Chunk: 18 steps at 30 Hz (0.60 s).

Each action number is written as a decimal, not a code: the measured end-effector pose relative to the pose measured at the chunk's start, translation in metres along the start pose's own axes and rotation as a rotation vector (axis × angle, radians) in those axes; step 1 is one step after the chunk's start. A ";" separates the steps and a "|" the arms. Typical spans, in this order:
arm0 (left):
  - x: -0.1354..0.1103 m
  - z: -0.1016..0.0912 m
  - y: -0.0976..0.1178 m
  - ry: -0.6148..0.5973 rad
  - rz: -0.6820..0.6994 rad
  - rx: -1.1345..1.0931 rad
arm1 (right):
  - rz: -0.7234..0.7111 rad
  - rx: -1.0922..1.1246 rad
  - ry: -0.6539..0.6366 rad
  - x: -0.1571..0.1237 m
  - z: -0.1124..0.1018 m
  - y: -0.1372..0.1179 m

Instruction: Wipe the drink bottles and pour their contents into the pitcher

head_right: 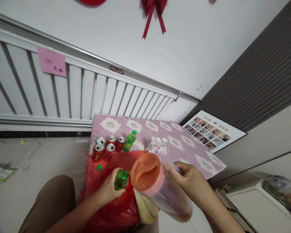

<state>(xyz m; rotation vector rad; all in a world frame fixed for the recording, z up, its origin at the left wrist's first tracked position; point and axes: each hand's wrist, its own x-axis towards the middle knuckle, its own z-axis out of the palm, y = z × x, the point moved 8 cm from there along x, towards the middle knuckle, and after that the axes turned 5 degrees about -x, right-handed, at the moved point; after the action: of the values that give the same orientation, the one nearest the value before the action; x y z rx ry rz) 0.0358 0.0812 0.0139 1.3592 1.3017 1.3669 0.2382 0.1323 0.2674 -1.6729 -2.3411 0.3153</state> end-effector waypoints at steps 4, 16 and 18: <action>0.000 0.000 0.000 0.000 -0.001 -0.008 | 0.004 -0.006 0.002 0.000 0.001 0.003; 0.000 -0.002 0.003 -0.002 -0.006 -0.024 | 0.007 0.010 -0.018 -0.001 -0.002 -0.003; 0.000 -0.002 0.004 -0.001 -0.005 -0.022 | 0.013 0.014 -0.029 -0.001 0.000 -0.001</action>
<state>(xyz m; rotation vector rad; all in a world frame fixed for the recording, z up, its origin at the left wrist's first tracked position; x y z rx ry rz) 0.0344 0.0803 0.0176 1.3404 1.2857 1.3730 0.2376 0.1312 0.2679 -1.6885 -2.3447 0.3594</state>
